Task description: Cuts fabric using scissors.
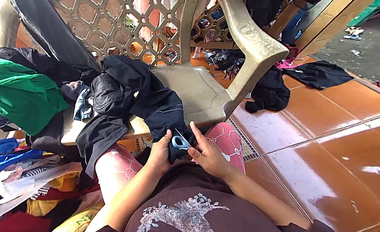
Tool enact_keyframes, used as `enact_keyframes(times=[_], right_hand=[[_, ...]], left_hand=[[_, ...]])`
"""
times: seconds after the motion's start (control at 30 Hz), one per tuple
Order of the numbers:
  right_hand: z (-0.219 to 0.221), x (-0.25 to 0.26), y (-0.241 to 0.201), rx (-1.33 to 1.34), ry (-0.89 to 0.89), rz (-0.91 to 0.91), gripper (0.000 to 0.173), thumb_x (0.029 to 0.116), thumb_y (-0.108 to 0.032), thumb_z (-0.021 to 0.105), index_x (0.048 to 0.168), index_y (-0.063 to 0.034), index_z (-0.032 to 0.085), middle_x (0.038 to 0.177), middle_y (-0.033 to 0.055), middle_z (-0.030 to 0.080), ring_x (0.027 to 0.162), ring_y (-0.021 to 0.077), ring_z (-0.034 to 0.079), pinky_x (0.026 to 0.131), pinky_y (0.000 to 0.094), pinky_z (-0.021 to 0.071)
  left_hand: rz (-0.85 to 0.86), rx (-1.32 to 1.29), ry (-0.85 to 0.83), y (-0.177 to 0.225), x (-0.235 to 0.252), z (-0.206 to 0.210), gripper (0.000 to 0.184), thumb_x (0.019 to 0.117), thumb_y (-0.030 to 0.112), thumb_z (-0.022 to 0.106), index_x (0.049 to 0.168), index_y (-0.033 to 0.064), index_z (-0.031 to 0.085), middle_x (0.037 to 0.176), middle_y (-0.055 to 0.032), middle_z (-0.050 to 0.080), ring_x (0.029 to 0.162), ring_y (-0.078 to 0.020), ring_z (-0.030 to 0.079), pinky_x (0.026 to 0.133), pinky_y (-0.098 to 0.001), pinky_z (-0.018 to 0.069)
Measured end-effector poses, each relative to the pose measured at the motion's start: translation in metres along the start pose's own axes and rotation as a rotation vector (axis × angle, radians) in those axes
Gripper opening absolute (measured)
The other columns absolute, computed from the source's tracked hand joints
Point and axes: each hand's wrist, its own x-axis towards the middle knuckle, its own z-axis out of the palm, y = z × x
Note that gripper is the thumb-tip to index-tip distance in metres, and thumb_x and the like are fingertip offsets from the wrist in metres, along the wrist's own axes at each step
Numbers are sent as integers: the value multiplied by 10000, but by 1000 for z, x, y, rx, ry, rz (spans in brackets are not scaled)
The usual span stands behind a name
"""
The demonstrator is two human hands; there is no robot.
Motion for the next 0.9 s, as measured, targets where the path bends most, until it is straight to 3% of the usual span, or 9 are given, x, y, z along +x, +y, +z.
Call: enact_keyframes(times=[0.13,0.2,0.3,0.37,0.47,0.63,0.7,0.77,0.9], right_hand=[[1,5,2,-103,53,-14,749,1071,-495,419,1581,37,290,1300,153,662,812,42,639,755,274,558],[1,6,2,-160,64,1,707,1080,-475,399,1583,14,312,1368,162,633,903,111,680,808,334,565],[5,6,5,-307,138,-57,609,1092,-411,398,1548,-8,414,1190,162,724,843,226,721,730,437,580],[7,6,8,-434,228,-137,558,1084,-384,426,1482,-5,518,916,144,751,663,264,694,578,453,556],[8,6,9,-558,291,-187,524,1081,-376,425,1430,-21,587,812,125,739,607,274,682,527,441,540],[7,5,11,-577,374,-202,506,1085,-357,429,1384,3,621,908,136,763,705,266,727,599,421,578],[-10,5,12,-445,422,-77,467,1076,-267,462,1397,51,582,1064,197,747,858,260,743,740,425,600],[-32,9,14,-340,439,-13,464,1078,-237,463,1421,63,548,1235,209,700,1051,165,709,923,291,542],[-36,10,9,-298,359,-16,482,1087,-291,455,1423,38,559,1253,167,698,923,47,684,836,203,530]], left_hand=[[22,-31,-47,-4,1,-3,341,1125,198,302,1098,30,598,919,-95,726,861,-171,728,793,-346,617],[23,-34,-54,-5,1,-3,341,1124,197,303,1122,25,598,938,-100,724,880,-175,725,808,-351,613],[14,-77,-86,-6,2,-4,282,1109,188,377,1136,24,605,955,-109,729,898,-180,727,827,-354,612],[12,-78,-61,-7,2,-1,182,1067,116,482,1110,12,625,937,-120,734,878,-183,731,822,-353,614],[12,-11,5,-7,2,5,151,1062,75,481,1097,12,614,924,-111,724,867,-180,723,817,-344,607],[83,5,105,-10,-4,11,147,1064,55,464,1113,1,592,912,-111,720,849,-186,724,795,-354,613],[146,-31,142,-10,-6,7,186,1071,53,438,1220,-4,532,1012,-128,705,939,-211,713,853,-401,603],[189,-43,137,-12,-5,3,217,1064,34,442,1270,-4,500,1078,-141,690,999,-228,703,898,-425,592],[9,-133,141,-4,4,2,255,1105,134,365,1277,16,512,1125,-156,675,1054,-252,683,924,-448,570]])
